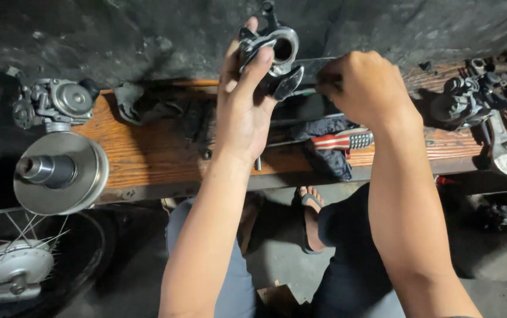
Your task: The person handles a metal disc and a brake caliper assembly on a wooden workbench. They use a toothbrush to scrub the caliper and then wipe it with a cloth.
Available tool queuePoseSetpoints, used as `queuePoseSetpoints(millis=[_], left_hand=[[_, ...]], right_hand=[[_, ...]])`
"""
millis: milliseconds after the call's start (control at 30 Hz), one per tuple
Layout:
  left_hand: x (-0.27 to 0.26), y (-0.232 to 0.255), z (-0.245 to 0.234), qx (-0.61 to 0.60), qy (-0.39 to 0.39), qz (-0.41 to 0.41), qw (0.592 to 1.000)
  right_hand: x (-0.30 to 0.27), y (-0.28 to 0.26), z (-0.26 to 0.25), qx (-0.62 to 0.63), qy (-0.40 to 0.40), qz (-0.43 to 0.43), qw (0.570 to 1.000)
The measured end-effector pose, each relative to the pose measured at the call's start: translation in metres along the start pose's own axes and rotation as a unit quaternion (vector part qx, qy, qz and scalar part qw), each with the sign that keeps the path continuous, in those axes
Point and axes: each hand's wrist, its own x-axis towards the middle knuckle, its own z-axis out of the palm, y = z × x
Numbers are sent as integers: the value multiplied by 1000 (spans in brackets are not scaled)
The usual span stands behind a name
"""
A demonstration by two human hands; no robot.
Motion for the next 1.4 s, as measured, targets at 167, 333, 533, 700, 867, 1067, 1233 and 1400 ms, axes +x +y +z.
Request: queuePoseSetpoints(millis=[167, 333, 533, 700, 867, 1067, 1233, 1400], left_hand=[[25, -7, 13, 18, 60, -27, 998], [29, -13, 5, -3, 78, -52, 996], [15, -19, -14, 93, 5, -11, 996], [11, -5, -6, 355, 30, 68, 932], [8, 3, -2, 357, 40, 57, 931], [14, -5, 0, 299, 56, -10, 953], [17, -8, 3, 309, 48, -42, 949], [21, -14, -5, 249, 38, -29, 967]], right_hand=[[5, -8, -26, 56, -97, 50, 992], [1, -6, -29, 125, -100, 24, 987], [-16, -4, -42, 191, -61, -4, 980], [-21, 18, -42, 230, 10, -35, 973], [-25, 26, -46, 289, 53, -28, 955], [-19, 22, -42, 347, 113, -39, 930], [-11, 13, -32, 313, 162, -67, 933], [-8, 11, -29, 275, 212, -79, 934]])
